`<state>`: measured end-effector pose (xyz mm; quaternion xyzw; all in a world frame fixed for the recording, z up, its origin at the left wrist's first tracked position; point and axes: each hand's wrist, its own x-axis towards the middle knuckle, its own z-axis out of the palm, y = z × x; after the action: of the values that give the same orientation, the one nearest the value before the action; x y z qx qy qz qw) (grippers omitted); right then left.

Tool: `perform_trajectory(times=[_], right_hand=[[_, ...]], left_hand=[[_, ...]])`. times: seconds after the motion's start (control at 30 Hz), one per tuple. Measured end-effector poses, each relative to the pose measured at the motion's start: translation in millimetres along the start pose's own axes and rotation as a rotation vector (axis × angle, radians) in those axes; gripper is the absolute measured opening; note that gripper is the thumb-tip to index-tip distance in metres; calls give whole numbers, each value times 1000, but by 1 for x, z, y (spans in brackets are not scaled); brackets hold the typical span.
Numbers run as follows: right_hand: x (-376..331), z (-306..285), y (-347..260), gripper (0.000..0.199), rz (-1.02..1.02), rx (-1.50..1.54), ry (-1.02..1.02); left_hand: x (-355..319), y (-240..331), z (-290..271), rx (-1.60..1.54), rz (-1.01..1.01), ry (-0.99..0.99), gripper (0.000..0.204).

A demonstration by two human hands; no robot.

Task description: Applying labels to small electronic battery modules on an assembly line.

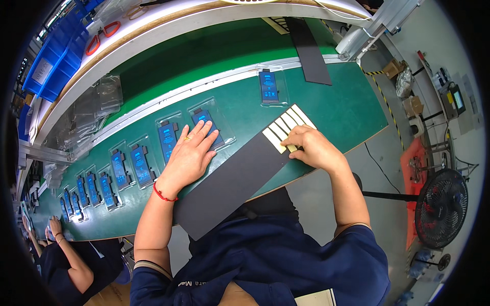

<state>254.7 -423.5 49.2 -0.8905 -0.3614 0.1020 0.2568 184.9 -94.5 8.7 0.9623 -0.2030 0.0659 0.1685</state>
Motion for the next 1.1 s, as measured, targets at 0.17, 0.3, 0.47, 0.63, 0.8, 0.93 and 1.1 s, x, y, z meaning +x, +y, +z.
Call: perform_trajectory(times=[0.17,0.3,0.47,0.63,0.8,0.93,1.1], right_hand=[[3,1,3,33,29,54,-55],[3,-4,-3,26,-15,16,-136],[15,-6,-5,21,32,-60,-241],[31,-20,3,21,71,135,-362],[76,-15,-30,10,-2,421,-88],[135,22,-39,14,-90,360,-8],[176,51,-46,18,-134,157,21]], left_hand=[[-5,0,-2,-60,-10,22,48],[-9,0,-1,-130,2,46,49],[-11,-2,-2,-107,7,29,49],[-13,-7,2,-117,27,43,47],[-13,-7,1,-121,27,39,47],[-13,-7,2,-135,28,49,48],[-13,-6,2,-147,25,25,47]])
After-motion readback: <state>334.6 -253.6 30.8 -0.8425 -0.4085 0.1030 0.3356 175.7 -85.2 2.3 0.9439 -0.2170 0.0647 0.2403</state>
